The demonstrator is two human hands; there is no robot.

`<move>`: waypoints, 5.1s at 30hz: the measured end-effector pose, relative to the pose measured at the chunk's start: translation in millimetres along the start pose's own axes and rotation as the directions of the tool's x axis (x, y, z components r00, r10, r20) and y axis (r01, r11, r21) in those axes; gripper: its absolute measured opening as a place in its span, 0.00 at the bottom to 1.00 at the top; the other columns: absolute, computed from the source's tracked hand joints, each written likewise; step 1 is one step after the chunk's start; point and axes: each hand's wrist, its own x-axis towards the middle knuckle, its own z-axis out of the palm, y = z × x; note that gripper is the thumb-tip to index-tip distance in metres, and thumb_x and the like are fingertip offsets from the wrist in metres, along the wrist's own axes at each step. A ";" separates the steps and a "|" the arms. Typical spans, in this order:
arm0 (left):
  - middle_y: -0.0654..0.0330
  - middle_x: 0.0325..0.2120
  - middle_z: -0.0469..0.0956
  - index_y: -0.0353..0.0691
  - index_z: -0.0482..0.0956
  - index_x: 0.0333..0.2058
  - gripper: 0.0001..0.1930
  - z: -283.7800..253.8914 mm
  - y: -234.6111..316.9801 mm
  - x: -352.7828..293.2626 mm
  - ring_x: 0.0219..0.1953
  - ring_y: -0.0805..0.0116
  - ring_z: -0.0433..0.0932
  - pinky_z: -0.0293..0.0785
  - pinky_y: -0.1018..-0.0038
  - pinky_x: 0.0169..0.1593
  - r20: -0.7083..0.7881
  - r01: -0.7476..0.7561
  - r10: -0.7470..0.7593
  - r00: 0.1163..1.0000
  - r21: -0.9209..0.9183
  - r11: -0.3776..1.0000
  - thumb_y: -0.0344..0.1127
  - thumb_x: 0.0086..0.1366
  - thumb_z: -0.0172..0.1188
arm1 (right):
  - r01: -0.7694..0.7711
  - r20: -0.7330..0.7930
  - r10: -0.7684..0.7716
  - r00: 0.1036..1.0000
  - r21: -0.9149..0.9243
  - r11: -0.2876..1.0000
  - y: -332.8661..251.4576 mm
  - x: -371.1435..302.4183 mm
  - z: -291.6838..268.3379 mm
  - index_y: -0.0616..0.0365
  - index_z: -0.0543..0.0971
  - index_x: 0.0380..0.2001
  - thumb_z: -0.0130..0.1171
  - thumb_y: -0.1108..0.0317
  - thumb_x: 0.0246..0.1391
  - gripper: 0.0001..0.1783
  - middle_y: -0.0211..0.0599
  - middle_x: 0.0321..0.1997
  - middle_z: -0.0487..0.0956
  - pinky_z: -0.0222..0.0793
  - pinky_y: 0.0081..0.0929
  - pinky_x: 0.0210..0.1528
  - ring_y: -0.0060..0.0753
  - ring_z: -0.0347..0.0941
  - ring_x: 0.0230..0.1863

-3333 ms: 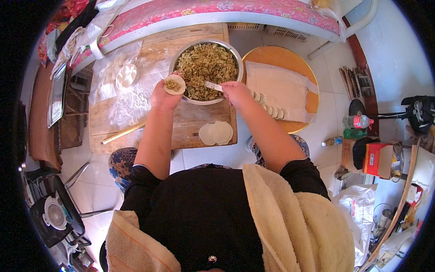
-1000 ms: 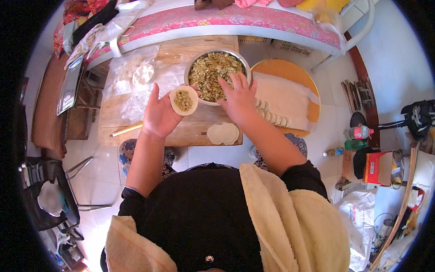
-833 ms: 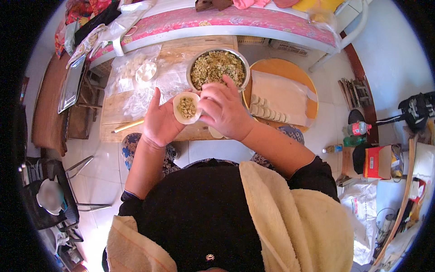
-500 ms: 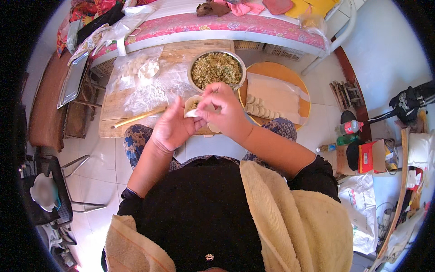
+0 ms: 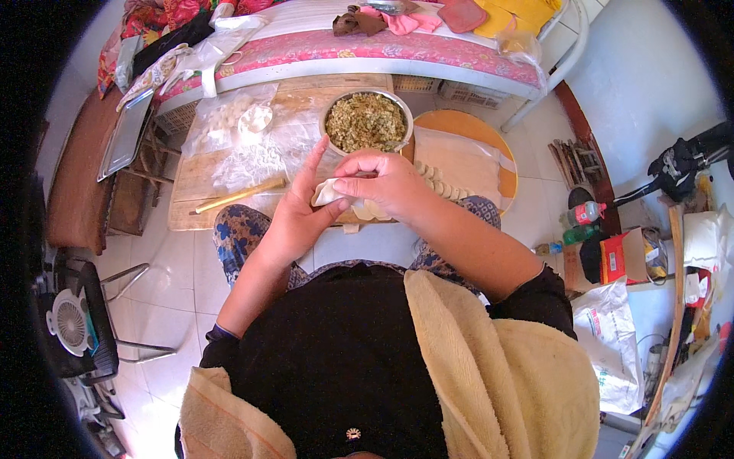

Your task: The person sits on the floor and repeatedly scoops a green filling mixture into round dough wrappers using a spoon. They fold and seal each wrapper by hand to form a dumpling, then place the finished item onto a tray lined with paper. The process is repeated continuously throughout the clip.

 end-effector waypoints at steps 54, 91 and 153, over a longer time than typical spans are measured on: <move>0.65 0.40 0.77 0.37 0.75 0.49 0.13 4.6 -61.5 3.4 0.44 0.78 0.72 0.69 0.77 0.49 0.057 0.126 -0.112 0.992 -0.453 0.883 0.31 0.66 0.55 | 0.443 0.234 -0.378 0.896 -0.533 0.721 7.8 26.0 3.0 0.65 0.81 0.32 0.58 0.75 0.52 0.06 0.38 0.39 0.82 0.59 0.41 0.62 0.46 0.71 0.56; 0.55 0.49 0.73 0.38 0.68 0.51 0.15 -2.5 -65.1 6.7 0.49 0.68 0.73 0.72 0.72 0.53 -0.038 0.181 -0.226 0.973 -0.478 0.860 0.23 0.66 0.52 | 0.249 -0.192 -0.514 0.836 -0.702 0.667 50.7 4.0 17.5 0.59 0.82 0.36 0.67 0.73 0.43 0.13 0.36 0.34 0.74 0.70 0.30 0.42 0.36 0.73 0.39; 0.59 0.47 0.73 0.40 0.67 0.53 0.19 13.6 -46.8 0.6 0.51 0.69 0.73 0.71 0.69 0.57 0.247 0.346 -0.259 0.934 -0.810 0.474 0.25 0.63 0.56 | 0.406 0.021 -0.661 0.750 -0.804 0.434 8.0 -17.4 5.8 0.56 0.78 0.25 0.66 0.72 0.37 0.08 0.31 0.28 0.74 0.63 0.33 0.38 0.37 0.70 0.34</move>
